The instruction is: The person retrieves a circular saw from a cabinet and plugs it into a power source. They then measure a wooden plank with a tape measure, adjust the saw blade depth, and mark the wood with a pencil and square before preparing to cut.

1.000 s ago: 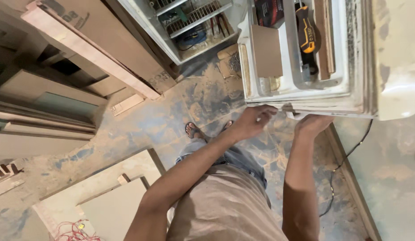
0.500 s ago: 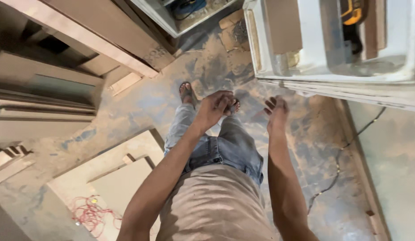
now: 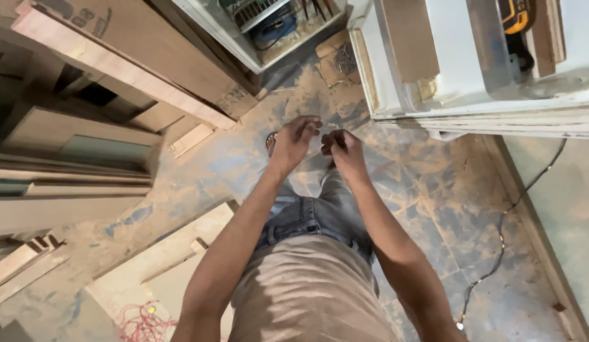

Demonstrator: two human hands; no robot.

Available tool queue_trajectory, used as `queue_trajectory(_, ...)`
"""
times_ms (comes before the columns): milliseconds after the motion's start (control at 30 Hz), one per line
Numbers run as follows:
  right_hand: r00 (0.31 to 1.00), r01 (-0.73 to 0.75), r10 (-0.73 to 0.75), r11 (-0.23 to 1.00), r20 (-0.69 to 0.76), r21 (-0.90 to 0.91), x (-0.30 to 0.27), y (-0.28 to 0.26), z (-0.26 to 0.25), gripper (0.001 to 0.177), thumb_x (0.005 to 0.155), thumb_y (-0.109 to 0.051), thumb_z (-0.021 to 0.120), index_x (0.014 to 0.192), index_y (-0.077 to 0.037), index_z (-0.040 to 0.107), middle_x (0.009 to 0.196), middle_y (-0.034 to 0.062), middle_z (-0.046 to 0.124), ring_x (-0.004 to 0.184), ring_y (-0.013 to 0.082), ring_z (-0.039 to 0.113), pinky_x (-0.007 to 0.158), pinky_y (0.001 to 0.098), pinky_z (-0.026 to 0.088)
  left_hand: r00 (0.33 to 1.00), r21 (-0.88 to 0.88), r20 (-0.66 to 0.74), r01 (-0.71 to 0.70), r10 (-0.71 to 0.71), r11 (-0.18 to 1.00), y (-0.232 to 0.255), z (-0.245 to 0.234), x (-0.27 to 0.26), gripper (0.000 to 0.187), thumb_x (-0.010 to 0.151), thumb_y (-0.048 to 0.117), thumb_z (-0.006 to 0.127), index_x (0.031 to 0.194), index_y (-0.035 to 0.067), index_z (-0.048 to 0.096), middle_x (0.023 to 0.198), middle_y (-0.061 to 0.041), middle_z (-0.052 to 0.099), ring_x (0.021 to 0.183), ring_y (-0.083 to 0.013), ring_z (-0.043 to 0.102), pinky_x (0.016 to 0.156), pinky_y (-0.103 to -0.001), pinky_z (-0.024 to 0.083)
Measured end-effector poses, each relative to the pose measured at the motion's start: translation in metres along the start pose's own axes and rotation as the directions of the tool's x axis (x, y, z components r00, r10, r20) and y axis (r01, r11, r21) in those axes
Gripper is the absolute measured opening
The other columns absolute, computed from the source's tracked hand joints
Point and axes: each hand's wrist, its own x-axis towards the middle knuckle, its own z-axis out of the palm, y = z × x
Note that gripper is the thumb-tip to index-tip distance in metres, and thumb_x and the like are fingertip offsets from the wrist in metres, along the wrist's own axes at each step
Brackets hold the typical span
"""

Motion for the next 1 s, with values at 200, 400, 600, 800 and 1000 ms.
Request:
queue_trajectory(200,0.992,0.111,-0.103,0.988,0.074,-0.111,0.097,0.028,0.025,0.017,0.103,-0.009,0.058,0.108,0.007,0.061,0.095,0.0118,0.073,0.078,0.0164,0.069,0.069,0.0317,0.059,0.987,0.082,-0.136,-0.073,0.084,0.994,-0.042,-0.043,0.026,0.029,0.104,0.011,0.053,0.124,-0.004,0.067,0.113,-0.014,0.076,0.1,-0.019,0.075,0.089,-0.031,0.058)
queue_trajectory(400,0.906,0.418,-0.391,0.769,0.163,-0.483,0.357,0.045,0.116,0.091,0.089,-0.047,0.083,0.15,0.005,0.04,0.137,0.0241,0.058,0.123,0.0325,0.06,0.097,0.0444,0.054,0.911,0.093,-0.389,0.188,-0.138,0.978,-0.147,-0.112,0.065,0.035,0.105,0.021,0.056,0.126,-0.003,0.07,0.092,-0.023,0.073,0.082,-0.0293,0.066,0.076,-0.04,0.055)
queue_trajectory(600,0.573,0.801,-0.803,0.504,0.168,-0.323,0.565,0.007,0.226,0.087,0.083,-0.052,0.082,0.137,0.005,0.046,0.136,0.0256,0.056,0.127,0.0357,0.059,0.105,0.0487,0.053,0.852,0.693,-0.496,0.272,0.168,0.668,-0.277,-0.163,0.078,0.053,0.089,0.02,0.068,0.136,0.001,0.054,0.134,-0.021,0.059,0.126,-0.0409,0.051,0.104,-0.05,0.043)
queue_trajectory(800,0.751,0.577,-0.588,0.363,0.301,-0.732,0.637,-0.015,0.271,0.074,0.082,-0.048,0.081,0.131,0.0,0.055,0.128,0.0205,0.064,0.119,0.0338,0.063,0.1,0.0463,0.055,0.825,0.627,-0.563,0.397,0.039,0.671,-0.325,-0.163,0.081,0.056,0.086,0.027,0.07,0.133,0.002,0.056,0.13,-0.02,0.06,0.124,-0.0387,0.053,0.102,-0.049,0.043)
queue_trajectory(1000,0.8,0.473,-0.543,0.312,0.254,-0.824,0.631,-0.023,0.267,0.072,0.074,-0.043,0.089,0.126,-0.003,0.059,0.12,0.0168,0.068,0.112,0.0333,0.067,0.094,0.044,0.056,0.847,0.613,-0.53,0.338,0.053,0.714,-0.314,-0.18,0.07,0.044,0.086,0.027,0.07,0.122,0.002,0.064,0.121,-0.019,0.066,0.118,-0.0384,0.058,0.103,-0.046,0.046)
